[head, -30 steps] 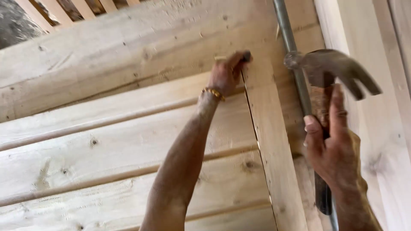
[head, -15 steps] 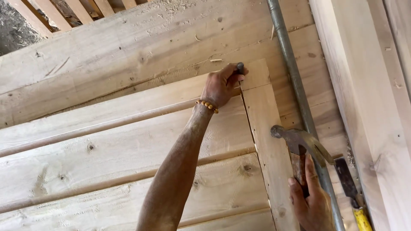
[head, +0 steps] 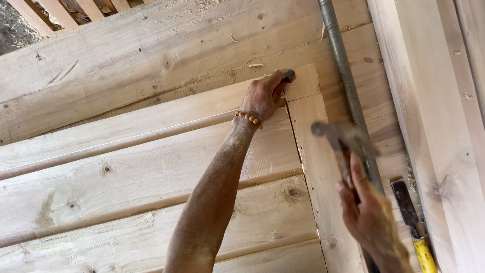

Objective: Hammer nails into a wooden door panel and then sand a small piece of wood.

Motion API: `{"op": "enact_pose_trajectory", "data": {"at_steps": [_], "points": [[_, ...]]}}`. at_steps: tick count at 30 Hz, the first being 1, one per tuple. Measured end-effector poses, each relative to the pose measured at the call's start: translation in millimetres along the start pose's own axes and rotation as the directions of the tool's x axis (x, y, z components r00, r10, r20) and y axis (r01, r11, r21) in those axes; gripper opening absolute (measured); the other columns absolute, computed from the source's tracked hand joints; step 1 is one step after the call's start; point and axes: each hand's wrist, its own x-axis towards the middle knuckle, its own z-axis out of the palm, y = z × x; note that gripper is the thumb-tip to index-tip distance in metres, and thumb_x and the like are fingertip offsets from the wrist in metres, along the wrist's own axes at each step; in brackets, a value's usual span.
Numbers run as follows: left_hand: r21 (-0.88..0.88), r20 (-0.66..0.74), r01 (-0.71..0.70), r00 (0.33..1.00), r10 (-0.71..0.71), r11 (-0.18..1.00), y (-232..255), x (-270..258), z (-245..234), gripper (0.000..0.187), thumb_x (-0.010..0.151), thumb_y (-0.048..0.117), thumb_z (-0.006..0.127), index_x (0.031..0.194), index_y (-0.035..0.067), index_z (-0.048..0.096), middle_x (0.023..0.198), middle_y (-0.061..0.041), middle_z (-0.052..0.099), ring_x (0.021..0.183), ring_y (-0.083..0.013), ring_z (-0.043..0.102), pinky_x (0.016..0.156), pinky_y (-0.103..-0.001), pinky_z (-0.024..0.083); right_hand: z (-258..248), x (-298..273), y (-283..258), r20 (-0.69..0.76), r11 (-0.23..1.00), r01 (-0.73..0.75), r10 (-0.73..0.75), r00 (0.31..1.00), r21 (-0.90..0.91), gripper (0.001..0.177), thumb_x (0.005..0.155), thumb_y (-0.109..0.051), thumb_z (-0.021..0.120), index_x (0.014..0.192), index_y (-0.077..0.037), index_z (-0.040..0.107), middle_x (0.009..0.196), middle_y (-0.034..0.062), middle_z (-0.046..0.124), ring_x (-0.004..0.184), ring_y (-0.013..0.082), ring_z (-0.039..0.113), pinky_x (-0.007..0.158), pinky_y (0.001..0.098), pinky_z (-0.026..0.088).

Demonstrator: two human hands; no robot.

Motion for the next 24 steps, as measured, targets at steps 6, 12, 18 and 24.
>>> {"op": "enact_pose_trajectory", "data": {"at_steps": [6, 12, 18, 24], "points": [[0.026, 0.031, 0.041, 0.999, -0.042, 0.999, 6.6, 0.5, -6.1, 0.024, 0.100, 0.016, 0.070, 0.123, 0.013, 0.067, 0.105, -0.009, 0.079, 0.085, -0.0248, 0.079, 0.070, -0.038, 0.063, -107.2, 13.9, -98.7, -0.323, 0.958, 0.248, -0.191, 0.927, 0.147, 0.073, 0.109, -0.031, 0.051, 0.171, -0.009, 0.020, 0.078, 0.0109, 0.067, 0.055, 0.0131, 0.062, 0.050, 0.0283, 0.052], [0.065, 0.036, -0.006, 0.999, 0.004, 0.998, 3.3, 4.8, -3.9, 0.025, 0.101, 0.017, 0.070, 0.124, 0.012, 0.066, 0.104, -0.010, 0.079, 0.087, -0.0258, 0.079, 0.073, -0.037, 0.064, -136.4, 9.1, -127.8, -0.398, 0.889, 0.361, -0.235, 0.887, 0.282, 0.044, 0.115, -0.029, 0.058, 0.138, 0.003, 0.039, 0.079, 0.0070, 0.062, 0.066, 0.0131, 0.059, 0.059, 0.0231, 0.053], [0.193, -0.023, -0.199, 0.978, 0.207, 0.961, -25.3, 2.6, 16.4, 0.026, 0.102, 0.017, 0.068, 0.128, 0.015, 0.065, 0.121, -0.011, 0.076, 0.102, -0.0296, 0.076, 0.085, -0.038, 0.065, -119.9, 19.5, -118.8, -0.452, 0.889, 0.428, -0.319, 0.833, 0.163, 0.053, 0.108, -0.019, 0.058, 0.150, 0.007, 0.038, 0.077, 0.0069, 0.061, 0.063, 0.0129, 0.056, 0.061, 0.0250, 0.051], [0.239, 0.003, -0.227, 0.972, 0.233, 0.944, -27.4, -1.3, 12.9, 0.025, 0.101, 0.014, 0.067, 0.126, 0.013, 0.067, 0.120, -0.013, 0.074, 0.106, -0.0312, 0.075, 0.087, -0.041, 0.065, -69.9, 83.9, -107.6, -0.116, 0.960, 0.244, -0.260, 0.958, -0.137, 0.064, 0.109, -0.020, 0.052, 0.163, -0.005, 0.021, 0.077, 0.0067, 0.066, 0.057, 0.0169, 0.058, 0.051, 0.0274, 0.054]]}}
